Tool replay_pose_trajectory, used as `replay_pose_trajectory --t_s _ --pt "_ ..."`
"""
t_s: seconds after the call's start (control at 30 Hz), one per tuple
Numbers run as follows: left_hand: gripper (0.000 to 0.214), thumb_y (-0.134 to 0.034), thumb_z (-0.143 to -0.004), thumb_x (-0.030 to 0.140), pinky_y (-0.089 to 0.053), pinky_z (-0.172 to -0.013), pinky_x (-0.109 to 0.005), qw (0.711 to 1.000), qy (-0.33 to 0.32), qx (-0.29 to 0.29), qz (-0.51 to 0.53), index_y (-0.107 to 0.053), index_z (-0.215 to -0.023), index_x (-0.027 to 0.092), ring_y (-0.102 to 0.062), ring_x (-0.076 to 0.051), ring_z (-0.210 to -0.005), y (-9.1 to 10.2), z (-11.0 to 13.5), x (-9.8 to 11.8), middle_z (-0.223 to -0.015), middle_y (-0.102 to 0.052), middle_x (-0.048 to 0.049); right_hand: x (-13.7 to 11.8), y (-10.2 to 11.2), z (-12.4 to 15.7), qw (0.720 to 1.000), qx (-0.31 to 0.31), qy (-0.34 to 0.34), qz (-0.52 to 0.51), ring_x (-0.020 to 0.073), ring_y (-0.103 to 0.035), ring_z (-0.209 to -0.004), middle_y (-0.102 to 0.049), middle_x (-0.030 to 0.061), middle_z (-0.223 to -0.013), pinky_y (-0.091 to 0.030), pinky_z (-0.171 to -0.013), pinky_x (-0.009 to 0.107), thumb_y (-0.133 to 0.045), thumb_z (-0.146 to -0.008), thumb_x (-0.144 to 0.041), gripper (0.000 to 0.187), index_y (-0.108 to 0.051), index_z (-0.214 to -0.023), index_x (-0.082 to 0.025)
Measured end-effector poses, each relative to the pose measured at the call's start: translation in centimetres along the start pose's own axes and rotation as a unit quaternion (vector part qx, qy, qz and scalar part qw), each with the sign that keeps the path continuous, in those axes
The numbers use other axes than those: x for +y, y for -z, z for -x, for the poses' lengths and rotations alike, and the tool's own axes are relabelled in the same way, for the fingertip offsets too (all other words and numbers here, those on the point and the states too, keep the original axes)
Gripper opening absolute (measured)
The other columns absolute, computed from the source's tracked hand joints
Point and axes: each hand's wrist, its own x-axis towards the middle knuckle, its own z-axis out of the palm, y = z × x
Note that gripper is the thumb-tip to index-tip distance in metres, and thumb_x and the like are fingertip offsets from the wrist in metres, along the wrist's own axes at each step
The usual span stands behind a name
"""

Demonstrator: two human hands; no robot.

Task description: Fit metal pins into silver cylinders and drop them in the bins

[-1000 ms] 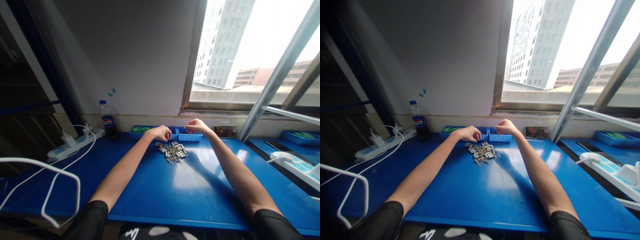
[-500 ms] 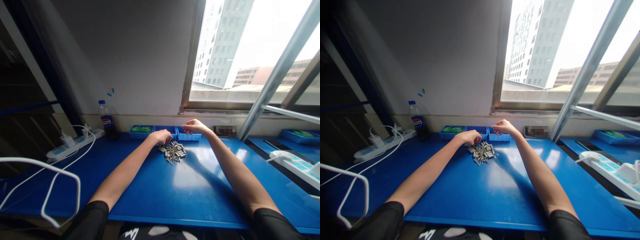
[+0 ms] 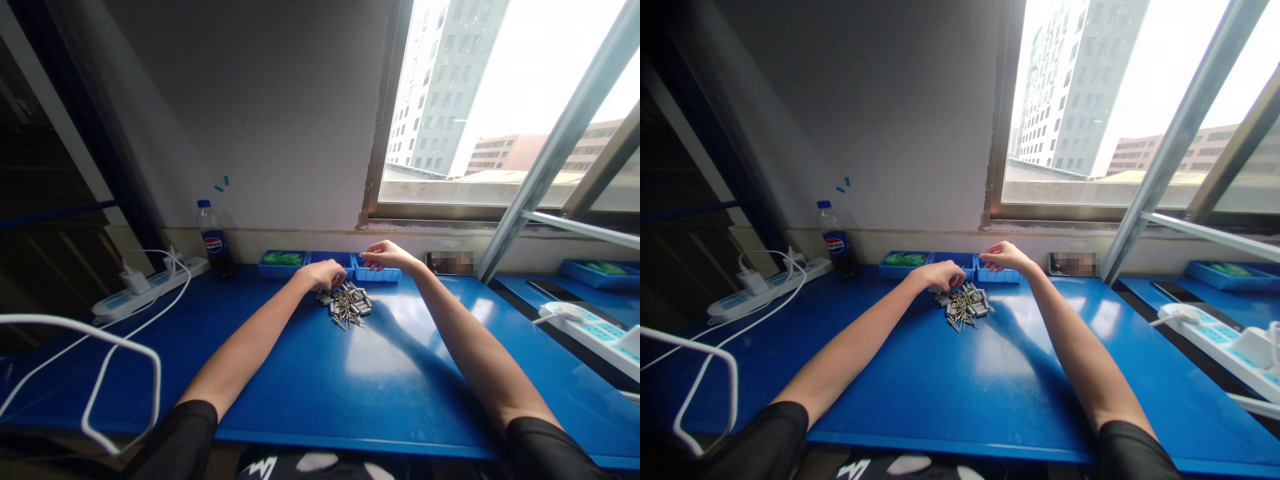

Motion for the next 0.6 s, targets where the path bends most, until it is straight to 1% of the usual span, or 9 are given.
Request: replay_pose_trajectory --t_s 0.07,0.13,0.23,0.3,0.37,0.43,0.53,0.6 --pt "0.033 -0.067 -0.061 -0.001 -0.045 -0.059 -0.021 0.998 -0.029 0.035 0.036 -0.072 -0.088 0.017 -0.063 -0.014 -0.068 0.3 0.0 -0.3 -0.081 -0.071 -0.0011 -0.2 0.0 0.2 1.000 -0.006 0.000 0.001 0.0193 -0.074 -0.071 -0.078 0.0126 -0.086 -0.058 -0.059 0.025 -0.081 -0.081 -0.058 0.046 -0.074 -0.089 -0.013" --pt "0.033 -0.066 -0.065 0.002 -0.048 -0.063 -0.020 0.990 -0.064 0.088 0.089 -0.070 -0.093 0.017 -0.063 -0.013 -0.071 0.8 0.1 -0.4 -0.084 -0.070 -0.0008 -0.6 -0.1 0.5 1.000 -0.026 0.003 0.002 0.0199 -0.074 -0.073 -0.079 0.0130 -0.089 -0.059 -0.061 0.026 -0.081 -0.080 -0.060 0.048 -0.074 -0.091 -0.013" --pt "0.034 -0.066 -0.069 0.006 -0.051 -0.068 -0.020 0.968 -0.099 0.160 0.164 -0.066 -0.101 0.017 -0.063 -0.012 -0.074 1.6 0.4 -0.1 -0.086 -0.067 -0.0002 -1.2 -0.2 1.2 0.996 -0.091 0.011 0.005 0.0219 -0.075 -0.081 -0.079 0.0132 -0.094 -0.061 -0.068 0.029 -0.083 -0.077 -0.061 0.052 -0.077 -0.099 -0.014" --pt "0.037 -0.068 -0.070 0.007 -0.051 -0.067 -0.020 0.957 -0.110 0.189 0.191 -0.063 -0.104 0.018 -0.063 -0.011 -0.075 1.9 0.5 0.3 -0.088 -0.066 -0.0001 -1.6 -0.2 1.5 0.991 -0.136 0.017 0.003 0.0233 -0.076 -0.087 -0.080 0.0128 -0.097 -0.061 -0.073 0.030 -0.084 -0.075 -0.060 0.054 -0.077 -0.105 -0.015" --pt "0.039 -0.069 -0.070 0.008 -0.052 -0.067 -0.020 0.949 -0.119 0.207 0.206 -0.061 -0.107 0.018 -0.063 -0.011 -0.074 1.9 0.6 0.7 -0.091 -0.065 -0.0004 -1.8 -0.3 1.6 0.986 -0.165 0.024 -0.003 0.0237 -0.076 -0.090 -0.080 0.0121 -0.100 -0.061 -0.076 0.032 -0.085 -0.074 -0.058 0.055 -0.077 -0.109 -0.016" --pt "0.041 -0.071 -0.070 0.009 -0.054 -0.068 -0.020 0.943 -0.128 0.217 0.218 -0.060 -0.109 0.018 -0.065 -0.010 -0.075 1.9 0.6 0.9 -0.094 -0.065 -0.0008 -1.9 -0.3 1.7 0.983 -0.180 0.031 -0.011 0.0234 -0.075 -0.093 -0.080 0.0115 -0.103 -0.061 -0.079 0.033 -0.086 -0.074 -0.056 0.056 -0.077 -0.113 -0.017" --pt "0.041 -0.074 -0.072 0.012 -0.055 -0.067 -0.021 0.937 -0.131 0.223 0.236 -0.058 -0.109 0.018 -0.066 -0.010 -0.075 1.7 0.5 0.8 -0.096 -0.065 -0.0016 -2.0 -0.3 1.7 0.981 -0.186 0.039 -0.025 0.0233 -0.075 -0.095 -0.080 0.0108 -0.103 -0.061 -0.081 0.033 -0.086 -0.073 -0.054 0.055 -0.078 -0.114 -0.017" --pt "0.044 -0.078 -0.071 0.016 -0.055 -0.065 -0.021 0.934 -0.130 0.225 0.244 -0.057 -0.109 0.018 -0.067 -0.011 -0.076 1.6 0.5 0.6 -0.097 -0.064 -0.0018 -2.0 -0.4 1.6 0.982 -0.182 0.039 -0.029 0.0228 -0.075 -0.093 -0.080 0.0105 -0.101 -0.060 -0.080 0.032 -0.086 -0.074 -0.055 0.054 -0.079 -0.111 -0.017"
